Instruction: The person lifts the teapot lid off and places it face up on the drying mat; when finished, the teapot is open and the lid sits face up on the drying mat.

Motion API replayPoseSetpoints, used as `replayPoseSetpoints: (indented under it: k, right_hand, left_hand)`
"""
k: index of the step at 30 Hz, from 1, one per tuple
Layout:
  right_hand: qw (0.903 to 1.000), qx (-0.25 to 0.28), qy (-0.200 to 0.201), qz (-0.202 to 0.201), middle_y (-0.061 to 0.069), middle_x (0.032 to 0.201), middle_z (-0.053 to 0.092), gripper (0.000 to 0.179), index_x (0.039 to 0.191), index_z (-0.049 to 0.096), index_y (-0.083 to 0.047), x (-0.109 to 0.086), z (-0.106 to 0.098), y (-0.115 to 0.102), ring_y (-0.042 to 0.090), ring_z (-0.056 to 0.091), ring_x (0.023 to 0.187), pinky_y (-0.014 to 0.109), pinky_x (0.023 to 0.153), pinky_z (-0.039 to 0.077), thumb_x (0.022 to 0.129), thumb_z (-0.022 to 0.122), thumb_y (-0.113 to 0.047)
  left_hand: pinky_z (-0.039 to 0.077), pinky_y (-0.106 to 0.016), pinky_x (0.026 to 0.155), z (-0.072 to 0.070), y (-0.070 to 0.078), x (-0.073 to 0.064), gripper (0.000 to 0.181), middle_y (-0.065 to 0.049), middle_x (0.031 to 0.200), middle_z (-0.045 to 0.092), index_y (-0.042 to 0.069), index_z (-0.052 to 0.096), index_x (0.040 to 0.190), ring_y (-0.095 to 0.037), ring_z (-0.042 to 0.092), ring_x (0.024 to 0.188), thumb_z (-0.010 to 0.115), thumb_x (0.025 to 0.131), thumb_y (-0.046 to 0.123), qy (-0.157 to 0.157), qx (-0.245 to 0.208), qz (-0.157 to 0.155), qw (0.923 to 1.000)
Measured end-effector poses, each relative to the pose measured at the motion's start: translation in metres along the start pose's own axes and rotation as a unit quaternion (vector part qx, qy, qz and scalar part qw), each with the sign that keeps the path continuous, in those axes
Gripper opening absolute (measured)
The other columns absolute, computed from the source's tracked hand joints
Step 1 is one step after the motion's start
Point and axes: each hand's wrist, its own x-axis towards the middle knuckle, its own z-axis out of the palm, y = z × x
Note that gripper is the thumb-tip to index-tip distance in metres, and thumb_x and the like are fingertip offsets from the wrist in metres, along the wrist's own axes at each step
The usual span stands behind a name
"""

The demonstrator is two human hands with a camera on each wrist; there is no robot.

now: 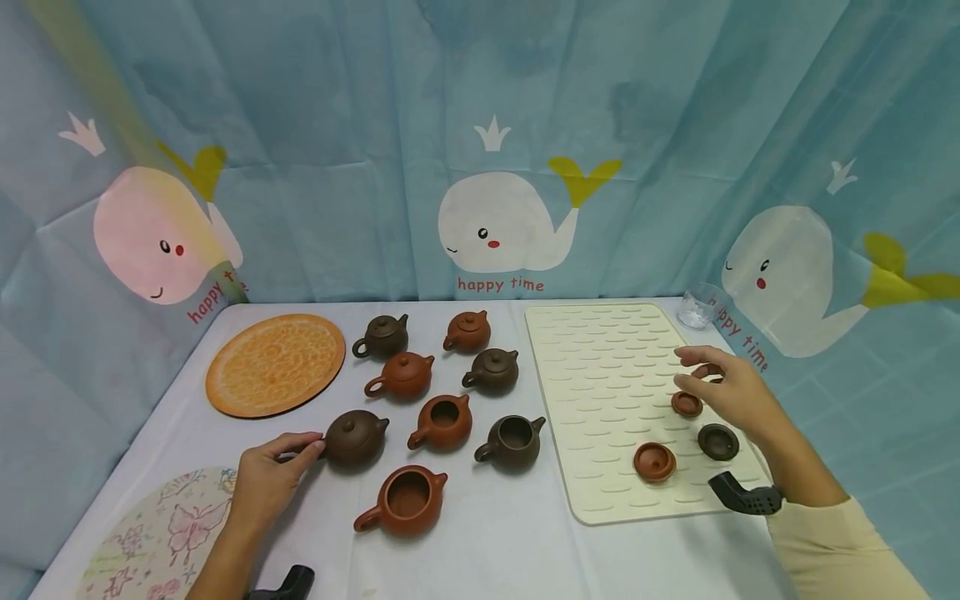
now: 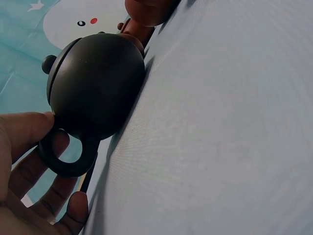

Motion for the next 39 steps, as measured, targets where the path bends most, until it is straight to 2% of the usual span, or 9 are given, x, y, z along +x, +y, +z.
replayPoseSetpoints:
  k: [5,11,18,22,25,28,30,32,39]
  right_hand:
    - [0.9984,0.047,-0.018,-0.026,0.012,0.106,0.062,0.039,0.124,0.06,-0.003,0.0,0.0,-0.026,0.019,0.058,0.08,0.028,0.058,0.045,0.091,0.069,-0.02]
    - [0.9918,0.107,-0.045,-0.055,0.013,0.102,0.061,0.036,0.123,0.06,-0.001,0.001,0.0,-0.055,0.02,0.058,0.071,0.03,0.052,0.045,0.091,0.069,-0.014]
    - [0.9694,0.218,-0.107,-0.034,0.018,0.106,0.053,0.036,0.125,0.058,-0.002,0.004,-0.002,-0.089,0.019,0.043,0.057,0.033,0.037,0.034,0.091,0.068,-0.009]
    - [0.9679,0.212,-0.129,-0.038,0.015,0.112,0.053,0.037,0.127,0.058,-0.006,0.006,-0.001,-0.105,0.019,0.039,0.056,0.033,0.033,0.025,0.092,0.067,-0.012]
    - [0.9718,0.188,-0.135,-0.045,0.012,0.114,0.054,0.038,0.128,0.058,-0.01,0.008,0.002,-0.115,0.021,0.044,0.059,0.032,0.031,0.021,0.092,0.068,-0.015]
    - [0.9765,0.159,-0.129,-0.069,0.009,0.112,0.057,0.037,0.126,0.061,-0.013,0.011,0.005,-0.125,0.022,0.054,0.069,0.03,0.04,0.038,0.091,0.07,-0.017]
    - [0.9767,0.151,-0.125,-0.088,0.008,0.111,0.059,0.036,0.125,0.062,-0.012,0.014,0.008,-0.131,0.025,0.058,0.078,0.03,0.056,0.048,0.09,0.07,-0.016]
    - [0.9753,0.151,-0.121,-0.107,0.008,0.108,0.061,0.035,0.123,0.063,-0.011,0.018,0.01,-0.137,0.026,0.06,0.081,0.031,0.073,0.05,0.09,0.07,-0.013]
    - [0.9656,0.185,-0.138,-0.12,0.01,0.108,0.061,0.036,0.124,0.062,-0.008,0.028,0.019,-0.156,0.027,0.059,0.084,0.031,0.073,0.05,0.089,0.07,-0.01]
  left_hand:
    - [0.047,-0.021,0.057,0.0,-0.001,0.001,0.015,-0.008,0.096,0.071,0.005,0.076,0.101,-0.01,0.057,0.08,0.073,0.087,0.011,0.006,0.012,-0.009,0.9999]
    - [0.048,-0.02,0.058,0.001,-0.002,0.0,0.015,-0.008,0.097,0.071,0.005,0.075,0.101,-0.009,0.057,0.08,0.073,0.087,0.011,0.007,0.01,-0.01,0.9999]
    - [0.047,-0.018,0.06,0.0,-0.005,0.0,0.015,-0.007,0.095,0.071,0.005,0.076,0.1,-0.005,0.058,0.08,0.074,0.087,0.013,0.01,0.005,-0.008,0.9999]
    - [0.047,-0.018,0.061,0.0,-0.006,0.0,0.015,-0.008,0.095,0.071,0.005,0.076,0.1,-0.005,0.058,0.08,0.074,0.087,0.012,0.01,0.005,-0.007,0.9999]
    - [0.047,-0.018,0.061,0.0,-0.006,0.001,0.015,-0.008,0.096,0.071,0.005,0.075,0.1,-0.006,0.058,0.08,0.074,0.087,0.012,0.009,0.005,-0.005,0.9999]
    - [0.047,-0.018,0.061,0.001,-0.005,0.001,0.015,-0.008,0.096,0.071,0.005,0.075,0.1,-0.006,0.058,0.08,0.074,0.087,0.012,0.007,0.005,-0.008,0.9999]
    - [0.047,-0.019,0.06,0.001,-0.005,0.001,0.015,-0.007,0.096,0.071,0.005,0.076,0.1,-0.005,0.058,0.08,0.074,0.087,0.013,0.006,0.003,-0.012,0.9999]
    - [0.047,-0.019,0.06,0.002,-0.005,0.001,0.015,-0.007,0.095,0.071,0.006,0.076,0.099,-0.005,0.058,0.08,0.074,0.087,0.013,0.005,0.002,-0.014,0.9999]
    - [0.047,-0.02,0.059,0.002,-0.004,0.002,0.015,-0.007,0.095,0.071,0.005,0.076,0.099,-0.007,0.058,0.08,0.074,0.087,0.012,0.008,0.003,-0.005,0.9999]
